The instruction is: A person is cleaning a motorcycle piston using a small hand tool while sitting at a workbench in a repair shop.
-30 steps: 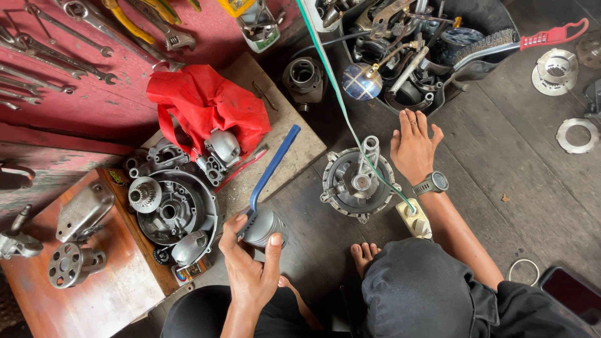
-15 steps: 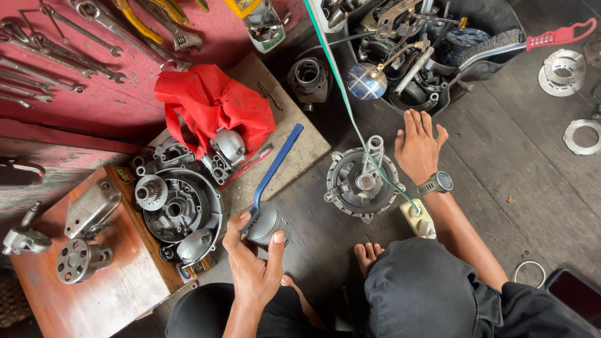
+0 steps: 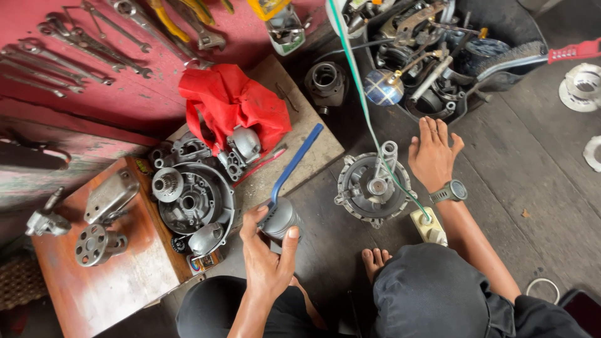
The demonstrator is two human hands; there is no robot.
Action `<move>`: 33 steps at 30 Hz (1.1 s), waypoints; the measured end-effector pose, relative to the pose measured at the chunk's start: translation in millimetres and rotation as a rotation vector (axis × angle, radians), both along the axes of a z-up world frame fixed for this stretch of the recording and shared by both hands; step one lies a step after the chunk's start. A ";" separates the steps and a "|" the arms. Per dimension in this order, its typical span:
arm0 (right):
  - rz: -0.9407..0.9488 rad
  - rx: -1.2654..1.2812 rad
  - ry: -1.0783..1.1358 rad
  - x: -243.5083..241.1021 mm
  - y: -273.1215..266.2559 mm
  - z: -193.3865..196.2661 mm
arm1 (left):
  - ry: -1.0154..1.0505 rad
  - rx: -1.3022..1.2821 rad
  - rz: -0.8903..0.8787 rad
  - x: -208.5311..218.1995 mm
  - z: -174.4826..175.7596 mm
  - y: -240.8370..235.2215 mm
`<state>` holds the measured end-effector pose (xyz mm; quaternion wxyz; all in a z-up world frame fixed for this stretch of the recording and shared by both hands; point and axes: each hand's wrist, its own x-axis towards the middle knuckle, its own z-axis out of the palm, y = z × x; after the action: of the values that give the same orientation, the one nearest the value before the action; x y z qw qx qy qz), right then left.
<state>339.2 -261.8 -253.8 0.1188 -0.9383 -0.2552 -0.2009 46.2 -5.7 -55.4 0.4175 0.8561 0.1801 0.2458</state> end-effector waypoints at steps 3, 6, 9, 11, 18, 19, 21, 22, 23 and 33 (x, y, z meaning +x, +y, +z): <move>-0.003 -0.029 -0.033 -1.6 -0.9 -1.5 | -0.003 -0.007 0.004 2.8 6.8 -0.9; -0.010 -0.056 -0.081 1.1 -0.6 -6.6 | -0.006 -0.039 0.004 3.4 9.0 -1.0; -0.006 -0.056 -0.100 1.8 -2.5 -9.2 | -0.009 -0.061 -0.006 4.1 10.3 -1.3; 0.008 -0.052 -0.104 1.6 -4.1 -10.5 | -0.012 -0.064 -0.013 4.7 13.8 -1.3; 0.038 -0.028 -0.010 5.2 -9.5 -20.2 | -0.035 -0.090 -0.089 9.0 27.1 -4.1; 0.039 -0.035 -0.018 5.0 -10.2 -20.7 | -0.053 -0.067 -0.122 9.3 27.3 -4.7; 0.056 -0.029 -0.012 5.2 -11.2 -20.9 | -0.060 -0.068 -0.145 8.7 28.5 -8.1; 0.064 -0.015 -0.008 6.3 -9.9 -20.9 | -0.068 -0.059 -0.178 9.1 29.4 -8.4; 0.072 -0.018 -0.010 6.9 -10.0 -20.7 | -0.070 -0.062 -0.170 7.8 30.3 -9.4; 0.154 -0.013 0.007 9.2 -11.6 -18.3 | 0.225 -0.221 -0.249 1.8 44.8 -15.7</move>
<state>348.5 -273.4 -272.1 0.1287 -0.9174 -0.3275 -0.1860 48.0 -21.4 -10.6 0.5135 0.8426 0.1443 0.0740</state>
